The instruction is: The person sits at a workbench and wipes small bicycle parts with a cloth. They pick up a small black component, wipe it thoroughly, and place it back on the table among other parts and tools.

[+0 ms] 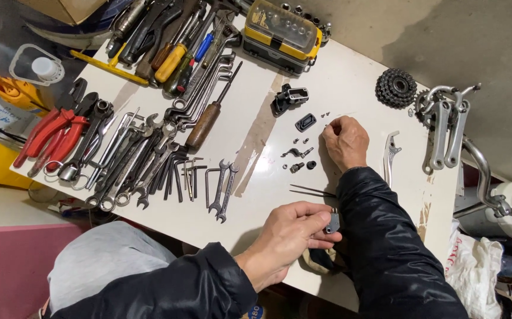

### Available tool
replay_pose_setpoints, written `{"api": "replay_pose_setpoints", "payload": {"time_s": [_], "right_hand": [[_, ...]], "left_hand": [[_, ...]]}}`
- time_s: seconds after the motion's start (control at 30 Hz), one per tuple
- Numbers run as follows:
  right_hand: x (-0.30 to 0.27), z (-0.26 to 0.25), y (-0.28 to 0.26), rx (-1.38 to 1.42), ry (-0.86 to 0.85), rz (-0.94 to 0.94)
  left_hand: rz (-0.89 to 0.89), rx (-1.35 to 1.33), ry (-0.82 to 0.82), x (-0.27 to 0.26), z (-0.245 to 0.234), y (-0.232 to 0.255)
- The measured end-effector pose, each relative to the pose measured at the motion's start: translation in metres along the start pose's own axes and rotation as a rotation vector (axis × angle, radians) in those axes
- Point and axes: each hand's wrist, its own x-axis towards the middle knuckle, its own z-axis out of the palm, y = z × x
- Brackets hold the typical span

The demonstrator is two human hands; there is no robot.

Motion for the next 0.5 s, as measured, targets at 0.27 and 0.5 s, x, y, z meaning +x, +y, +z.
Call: {"api": "replay_pose_setpoints", "payload": {"time_s": [0.27, 0.5], "right_hand": [[-0.010, -0.033, -0.016, 0.093, -0.118, 0.080], [-0.053, -0.122, -0.055, 0.083, -0.238, 0.212]], "left_hand": [[-0.020, 0.026, -0.047, 0.000, 0.002, -0.004], [-0.009, 0.036, -0.002, -0.004, 0.008, -0.003]]}}
